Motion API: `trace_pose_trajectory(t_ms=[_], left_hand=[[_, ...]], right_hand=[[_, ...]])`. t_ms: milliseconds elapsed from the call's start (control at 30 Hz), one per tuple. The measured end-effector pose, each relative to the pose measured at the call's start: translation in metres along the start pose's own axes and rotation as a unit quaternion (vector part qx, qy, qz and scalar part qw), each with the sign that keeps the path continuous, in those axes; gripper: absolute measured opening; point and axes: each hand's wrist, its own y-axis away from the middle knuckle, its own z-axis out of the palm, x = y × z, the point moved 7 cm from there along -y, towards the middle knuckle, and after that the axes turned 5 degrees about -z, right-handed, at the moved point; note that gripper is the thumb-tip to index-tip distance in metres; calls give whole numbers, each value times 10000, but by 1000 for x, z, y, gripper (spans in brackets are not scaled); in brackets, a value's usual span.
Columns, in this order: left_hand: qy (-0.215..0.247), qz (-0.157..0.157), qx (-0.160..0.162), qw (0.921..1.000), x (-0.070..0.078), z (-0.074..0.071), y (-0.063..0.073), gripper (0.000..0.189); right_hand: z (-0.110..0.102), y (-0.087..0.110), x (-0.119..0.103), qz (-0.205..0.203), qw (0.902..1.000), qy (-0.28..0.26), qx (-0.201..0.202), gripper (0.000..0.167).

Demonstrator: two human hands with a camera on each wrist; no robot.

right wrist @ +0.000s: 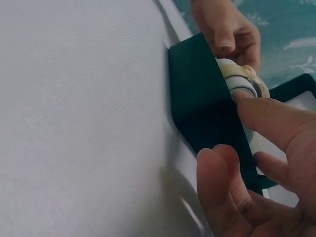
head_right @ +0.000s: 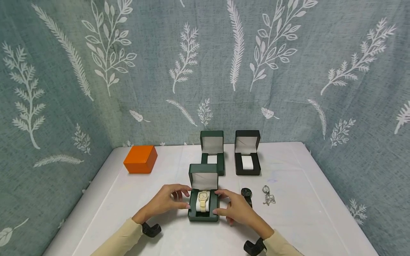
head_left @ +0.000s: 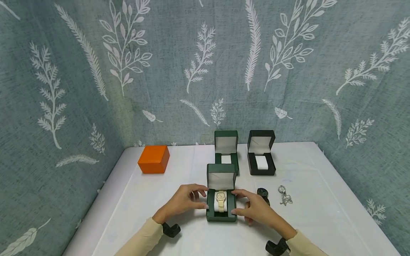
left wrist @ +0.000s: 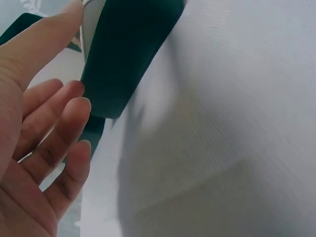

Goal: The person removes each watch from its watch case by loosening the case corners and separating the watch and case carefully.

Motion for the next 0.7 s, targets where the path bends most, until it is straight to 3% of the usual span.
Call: trace_pose_trajectory(t_ms=[200,433,700], left_hand=[[10,130,-160,9998,9,4,-4,58],[-253,-91,-409,9988,12,11,-11,65],[-510,-130,-549,9971,12,20,-18,68]], right_hand=[[2,1,2,-40,10000,-86,2,70],[3,4,3,-19,9996,-264,19,71],[4,5,5,45,9991,-423,65,71]])
